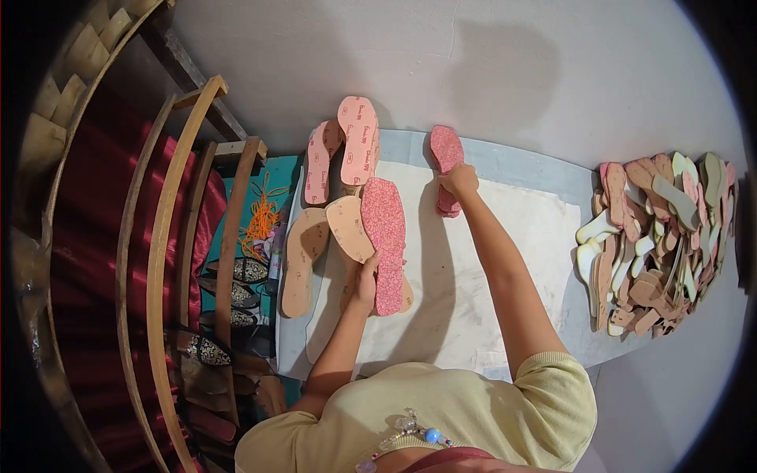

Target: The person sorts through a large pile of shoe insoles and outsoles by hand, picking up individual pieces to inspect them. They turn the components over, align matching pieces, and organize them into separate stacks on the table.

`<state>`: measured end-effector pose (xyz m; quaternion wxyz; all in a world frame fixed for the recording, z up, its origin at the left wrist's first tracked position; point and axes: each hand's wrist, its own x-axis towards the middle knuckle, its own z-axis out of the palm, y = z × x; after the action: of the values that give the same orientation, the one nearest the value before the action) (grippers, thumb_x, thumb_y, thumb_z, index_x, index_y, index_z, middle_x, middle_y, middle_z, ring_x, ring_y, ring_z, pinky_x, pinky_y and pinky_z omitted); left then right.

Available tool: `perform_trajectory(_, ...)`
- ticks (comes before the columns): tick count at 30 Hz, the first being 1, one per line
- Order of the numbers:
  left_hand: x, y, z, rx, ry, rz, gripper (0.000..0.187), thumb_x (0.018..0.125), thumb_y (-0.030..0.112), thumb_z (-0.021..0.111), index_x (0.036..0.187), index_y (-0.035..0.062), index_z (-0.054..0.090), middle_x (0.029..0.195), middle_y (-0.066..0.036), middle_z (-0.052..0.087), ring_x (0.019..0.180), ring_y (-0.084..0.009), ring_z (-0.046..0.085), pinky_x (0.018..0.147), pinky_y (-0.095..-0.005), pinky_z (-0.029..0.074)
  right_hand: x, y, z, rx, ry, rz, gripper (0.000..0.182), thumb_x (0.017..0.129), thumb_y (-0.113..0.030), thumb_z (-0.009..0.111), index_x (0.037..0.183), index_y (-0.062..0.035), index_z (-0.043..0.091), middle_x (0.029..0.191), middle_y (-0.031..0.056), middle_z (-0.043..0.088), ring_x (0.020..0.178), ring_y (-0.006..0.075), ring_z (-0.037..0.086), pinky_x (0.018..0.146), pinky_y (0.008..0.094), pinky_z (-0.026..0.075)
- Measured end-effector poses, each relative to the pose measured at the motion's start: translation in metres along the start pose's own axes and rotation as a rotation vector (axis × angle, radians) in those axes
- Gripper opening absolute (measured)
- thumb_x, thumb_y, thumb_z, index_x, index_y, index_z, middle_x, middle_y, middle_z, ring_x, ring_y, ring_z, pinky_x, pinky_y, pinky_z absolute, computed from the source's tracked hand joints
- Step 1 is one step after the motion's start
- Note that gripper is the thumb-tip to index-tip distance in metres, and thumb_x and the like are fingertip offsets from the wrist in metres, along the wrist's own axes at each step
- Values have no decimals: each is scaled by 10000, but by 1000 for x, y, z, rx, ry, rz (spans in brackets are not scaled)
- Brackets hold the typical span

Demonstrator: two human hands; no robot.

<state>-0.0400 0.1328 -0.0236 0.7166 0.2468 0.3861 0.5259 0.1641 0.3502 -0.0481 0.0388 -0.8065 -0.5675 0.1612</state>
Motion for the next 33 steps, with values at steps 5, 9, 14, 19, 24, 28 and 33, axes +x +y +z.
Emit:
perform_trajectory(5,3,-4,-3,-3,26,28,473,809,298,476,1180,14,403,1065,-139,538,875,-226,552,753,-348,455,1,1,-1,-5,-8,-13,524,640,-417,681,954,-5,603,1019,194,552,901,299,587,731,342,505)
perform_trajectory(9,3,-4,-4,-38,39,48,450,822,237,505,1194,14,385,1077,-141,530,897,-234,549,786,-361,441,-9,-2,-1,-18,74,-1,604,652,-437,671,1036,12,546,1031,208,523,918,302,561,775,364,476)
perform_trajectory(14,6,-8,-5,-56,46,106,430,826,177,537,1196,23,382,1064,-123,526,911,-228,549,792,-357,439,-50,-5,-3,271,55,-407,724,664,-471,654,1145,29,449,1031,211,502,920,315,529,791,369,439)
perform_trajectory(19,10,-17,-2,-115,105,128,424,820,100,558,1200,36,380,1081,-84,509,947,-187,532,815,-325,434,-167,1,-37,640,-624,-800,824,616,-252,759,1263,4,317,1051,152,478,861,198,548,710,290,477)
perform_trajectory(24,4,-16,15,71,11,124,326,795,68,606,1086,-1,477,1004,-53,536,896,-124,524,769,-254,436,-193,13,-21,778,-479,-698,825,554,-155,745,1244,26,331,1045,151,485,896,198,509,715,306,478)
perform_trajectory(28,3,-18,21,122,8,127,319,782,61,622,1065,-6,491,990,-48,542,863,-112,529,747,-254,444,-189,23,-23,628,-283,-800,771,527,-126,744,1187,48,387,1002,159,513,847,216,526,703,320,475)
perform_trajectory(33,6,-16,20,28,21,77,331,851,199,544,1111,8,469,996,-74,548,864,-165,554,741,-295,456,-126,33,-26,441,-9,-472,598,492,-207,752,945,71,478,882,219,558,816,313,572,698,352,475)
